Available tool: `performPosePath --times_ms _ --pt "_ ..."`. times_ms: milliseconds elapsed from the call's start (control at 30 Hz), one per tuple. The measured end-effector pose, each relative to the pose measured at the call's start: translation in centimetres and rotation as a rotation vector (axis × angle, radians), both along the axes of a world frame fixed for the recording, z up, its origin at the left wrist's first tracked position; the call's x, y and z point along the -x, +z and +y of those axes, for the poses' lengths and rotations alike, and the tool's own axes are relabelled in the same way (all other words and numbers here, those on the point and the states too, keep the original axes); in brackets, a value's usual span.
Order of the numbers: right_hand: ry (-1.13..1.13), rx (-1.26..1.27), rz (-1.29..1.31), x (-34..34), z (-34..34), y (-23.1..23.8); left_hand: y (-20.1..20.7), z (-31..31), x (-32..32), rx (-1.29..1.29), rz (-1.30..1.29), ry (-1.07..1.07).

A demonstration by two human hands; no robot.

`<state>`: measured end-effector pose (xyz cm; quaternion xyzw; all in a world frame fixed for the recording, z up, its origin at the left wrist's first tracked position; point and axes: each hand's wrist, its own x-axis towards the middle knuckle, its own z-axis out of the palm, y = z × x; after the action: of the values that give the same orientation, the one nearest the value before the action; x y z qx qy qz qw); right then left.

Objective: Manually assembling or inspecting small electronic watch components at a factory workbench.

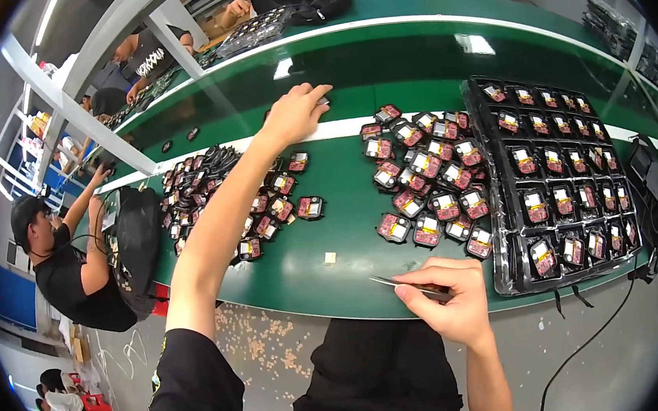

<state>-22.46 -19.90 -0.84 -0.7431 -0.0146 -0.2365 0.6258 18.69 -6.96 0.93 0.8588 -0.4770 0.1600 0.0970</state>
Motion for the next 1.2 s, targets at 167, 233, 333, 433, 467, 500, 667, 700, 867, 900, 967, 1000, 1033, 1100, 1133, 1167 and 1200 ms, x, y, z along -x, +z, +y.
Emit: performPosePath --times_ms 167,233,333,433,467,500,667,700,867,900,967,1000,1033,1100,1133,1167,1200 --pt "-0.005 0.024 0.012 0.0 0.1 0.4 0.0 6.7 -2.9 -0.063 -0.045 0.067" --pt "-0.005 0.015 0.023 0.1 0.1 0.6 0.5 7.4 -3.4 -0.102 0.047 0.154" --pt "-0.013 0.009 0.033 0.0 0.1 0.8 1.7 8.3 -3.8 -0.159 0.14 0.097" --pt "-0.011 0.028 0.039 0.1 0.1 0.7 1.5 8.7 -3.2 -0.197 0.177 0.106" --pt "-0.003 0.043 0.052 0.0 0.2 0.7 1.6 8.6 -3.1 -0.207 0.198 0.095" --pt "-0.003 0.046 0.048 -0.1 0.3 0.9 2.1 8.3 -3.4 -0.204 0.195 0.095" --pt "-0.019 0.012 0.031 -0.2 0.2 0.9 3.4 9.4 -3.3 -0.297 0.24 0.017" --pt "-0.027 0.009 0.034 -0.1 0.1 0.9 3.7 9.7 -2.6 -0.301 0.253 -0.041" --pt "-0.018 0.029 0.032 0.1 0.2 1.0 6.8 12.2 2.5 -0.392 0.271 0.009" --pt "-0.014 0.022 0.036 0.1 0.3 1.0 7.2 12.8 2.8 -0.399 0.276 0.013" --pt "-0.012 0.03 0.024 0.2 0.3 1.0 8.4 13.7 4.0 -0.254 0.307 -0.05" --pt "-0.011 0.021 0.034 0.2 0.3 1.3 8.6 14.0 5.1 -0.194 0.236 -0.014" --pt "-0.009 0.015 0.044 0.2 0.3 1.1 8.9 13.8 6.7 -0.122 0.265 0.016" --pt "-0.031 0.014 0.049 0.3 0.0 0.6 9.2 12.1 10.6 -0.033 0.316 -0.057" --pt "-0.056 0.016 0.032 0.3 0.1 0.5 8.8 11.4 12.8 -0.026 0.317 -0.126" --pt "-0.063 0.031 0.033 0.2 0.1 0.8 8.4 11.2 15.3 -0.015 0.321 -0.185" --pt "-0.073 0.025 0.034 0.3 0.1 0.9 7.9 11.0 18.0 -0.045 0.33 -0.221"
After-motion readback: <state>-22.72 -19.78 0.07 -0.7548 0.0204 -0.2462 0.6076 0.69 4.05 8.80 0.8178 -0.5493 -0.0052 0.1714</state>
